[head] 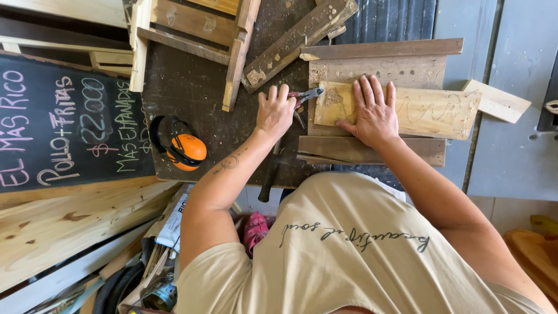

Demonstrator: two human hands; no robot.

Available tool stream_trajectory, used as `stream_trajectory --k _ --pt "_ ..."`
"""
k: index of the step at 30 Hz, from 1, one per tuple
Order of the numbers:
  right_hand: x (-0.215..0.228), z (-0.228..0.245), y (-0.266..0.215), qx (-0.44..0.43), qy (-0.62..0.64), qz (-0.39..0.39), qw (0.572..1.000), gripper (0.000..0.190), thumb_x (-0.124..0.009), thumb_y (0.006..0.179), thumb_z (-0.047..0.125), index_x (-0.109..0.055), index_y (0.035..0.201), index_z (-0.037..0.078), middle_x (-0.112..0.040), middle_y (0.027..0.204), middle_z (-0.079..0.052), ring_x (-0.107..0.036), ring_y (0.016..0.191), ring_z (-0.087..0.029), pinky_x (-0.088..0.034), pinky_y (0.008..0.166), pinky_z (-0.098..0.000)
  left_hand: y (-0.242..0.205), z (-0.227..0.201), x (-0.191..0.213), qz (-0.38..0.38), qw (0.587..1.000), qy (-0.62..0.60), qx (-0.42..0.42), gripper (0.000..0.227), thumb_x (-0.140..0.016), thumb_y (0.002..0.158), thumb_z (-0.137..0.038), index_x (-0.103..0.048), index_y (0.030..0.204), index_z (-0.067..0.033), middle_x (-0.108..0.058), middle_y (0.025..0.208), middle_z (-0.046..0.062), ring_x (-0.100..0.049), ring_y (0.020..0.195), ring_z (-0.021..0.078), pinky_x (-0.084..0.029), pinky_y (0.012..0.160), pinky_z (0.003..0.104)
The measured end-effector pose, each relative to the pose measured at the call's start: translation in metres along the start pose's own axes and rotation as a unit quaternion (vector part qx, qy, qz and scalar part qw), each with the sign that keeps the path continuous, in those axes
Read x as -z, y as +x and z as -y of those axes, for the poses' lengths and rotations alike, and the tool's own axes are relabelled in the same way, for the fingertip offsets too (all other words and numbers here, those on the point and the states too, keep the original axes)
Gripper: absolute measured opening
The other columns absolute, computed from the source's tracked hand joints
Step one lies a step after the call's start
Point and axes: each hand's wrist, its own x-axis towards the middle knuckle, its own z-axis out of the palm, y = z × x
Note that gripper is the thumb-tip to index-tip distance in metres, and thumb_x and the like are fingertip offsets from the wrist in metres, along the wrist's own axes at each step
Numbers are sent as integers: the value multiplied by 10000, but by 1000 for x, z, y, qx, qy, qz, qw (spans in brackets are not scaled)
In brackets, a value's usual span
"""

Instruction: Disassembling wooden structures by prying apart slats and removing nails using a screwdriver and pliers.

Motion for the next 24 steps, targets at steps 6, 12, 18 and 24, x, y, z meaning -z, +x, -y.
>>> stream_trajectory --k 6,12,18,24 --pt "1 -1 0 8 0 -1 1000 1203 -454 868 879 -244 1713 48 -240 1761 -192 -101 1654 -367 17 1326 -639 1 10 -24 88 991 -99 -23 338 -747 877 -400 -790 781 -78 -528 897 85 -618 712 325 -543 503 472" --pt "0 0 0 3 -17 -1 1000 1200 -455 863 887 -240 1717 72 -231 1770 -172 -83 1663 -341 31 1336 -624 34 39 -33 410 844 -332 101 439 -804 881 -493 -725 653 -126 -610 585 55 -672 549 301 -547 568 410" --pt "5 4 -2 2 7 -12 1000 1194 -591 824 769 -225 1718 68 -235 1769 -171 -100 1660 -339 21 1339 -616 128 14 5 428 718 -547 52 586 -777 990 -565 -603 610 -154 -498 489 -27 -453 409 105 -372 435 256" --pt "28 -21 -15 130 474 -134 860 1065 -902 845 233 -276 1682 32 -441 1515 -323 -481 1380 -572 -411 1175 -658 75 2 17 542 678 -496 31 531 -760 950 -538 -612 608 -159 -507 488 -9 -510 433 127 -425 436 293"
